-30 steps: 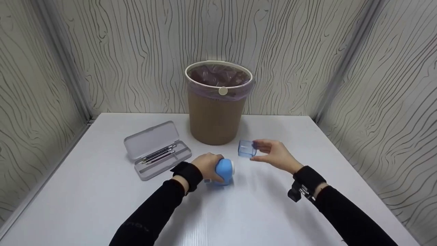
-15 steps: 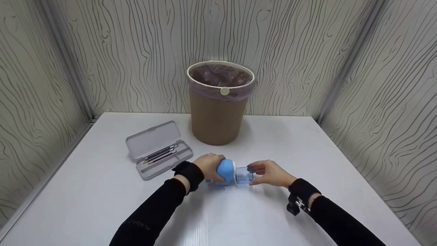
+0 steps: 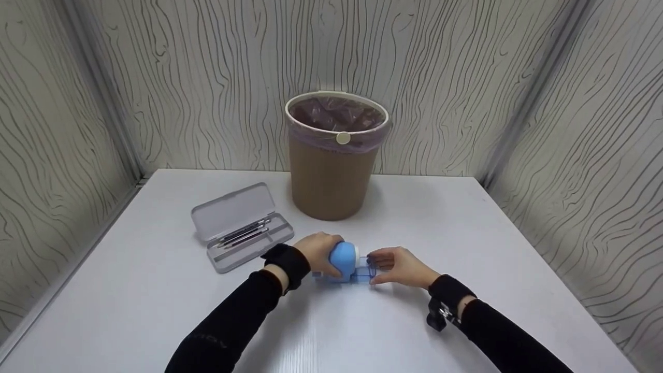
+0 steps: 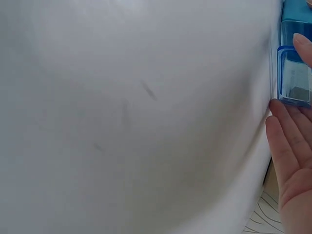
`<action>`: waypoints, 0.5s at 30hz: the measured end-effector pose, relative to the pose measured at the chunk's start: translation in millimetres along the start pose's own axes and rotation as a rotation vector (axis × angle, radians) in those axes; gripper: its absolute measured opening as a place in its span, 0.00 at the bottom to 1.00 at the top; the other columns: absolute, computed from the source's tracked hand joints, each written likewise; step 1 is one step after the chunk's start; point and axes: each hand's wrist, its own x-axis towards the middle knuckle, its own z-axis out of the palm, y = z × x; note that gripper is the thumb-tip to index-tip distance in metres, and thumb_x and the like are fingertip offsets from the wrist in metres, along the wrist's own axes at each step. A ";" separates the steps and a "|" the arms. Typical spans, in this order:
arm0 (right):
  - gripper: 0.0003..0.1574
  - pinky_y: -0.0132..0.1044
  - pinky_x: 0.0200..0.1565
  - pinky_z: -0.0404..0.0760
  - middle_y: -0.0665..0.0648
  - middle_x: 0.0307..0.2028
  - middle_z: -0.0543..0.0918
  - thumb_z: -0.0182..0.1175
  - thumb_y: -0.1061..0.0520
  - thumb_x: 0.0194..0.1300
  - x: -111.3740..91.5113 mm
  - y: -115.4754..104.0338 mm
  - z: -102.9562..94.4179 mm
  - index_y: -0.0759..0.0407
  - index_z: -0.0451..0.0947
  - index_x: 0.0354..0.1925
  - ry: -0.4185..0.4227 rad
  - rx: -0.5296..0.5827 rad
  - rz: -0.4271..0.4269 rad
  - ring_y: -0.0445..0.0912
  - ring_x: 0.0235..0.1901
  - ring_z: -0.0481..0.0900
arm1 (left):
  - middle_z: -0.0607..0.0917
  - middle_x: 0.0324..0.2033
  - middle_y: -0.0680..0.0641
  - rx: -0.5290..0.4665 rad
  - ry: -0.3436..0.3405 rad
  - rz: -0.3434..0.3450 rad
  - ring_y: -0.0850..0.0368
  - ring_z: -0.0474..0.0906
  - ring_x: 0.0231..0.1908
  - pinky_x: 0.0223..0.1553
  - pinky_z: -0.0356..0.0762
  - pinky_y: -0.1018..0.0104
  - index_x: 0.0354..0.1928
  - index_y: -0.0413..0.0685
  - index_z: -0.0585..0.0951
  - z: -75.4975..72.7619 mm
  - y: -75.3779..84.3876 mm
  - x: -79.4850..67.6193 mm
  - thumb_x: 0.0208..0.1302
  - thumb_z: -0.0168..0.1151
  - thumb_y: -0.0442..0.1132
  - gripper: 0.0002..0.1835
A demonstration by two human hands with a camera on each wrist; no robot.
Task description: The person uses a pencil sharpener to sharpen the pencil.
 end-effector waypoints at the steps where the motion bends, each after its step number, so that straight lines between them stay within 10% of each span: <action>1: 0.45 0.53 0.67 0.77 0.67 0.63 0.82 0.78 0.52 0.56 0.2 0.3 0.4 0.68 0.74 0.66 0.002 -0.003 0.001 0.61 0.64 0.80 | 0.86 0.58 0.45 -0.005 -0.001 -0.002 0.47 0.83 0.59 0.66 0.79 0.51 0.63 0.49 0.78 -0.4 0.2 -0.2 0.48 0.83 0.47 0.39; 15: 0.44 0.49 0.64 0.81 0.67 0.62 0.83 0.78 0.54 0.55 12.8 -1.5 13.1 0.68 0.75 0.65 0.013 0.023 -0.058 0.61 0.62 0.82 | 0.86 0.57 0.43 -0.010 0.001 -0.001 0.47 0.83 0.58 0.64 0.80 0.51 0.63 0.49 0.79 -0.5 -0.6 -1.9 0.48 0.83 0.47 0.39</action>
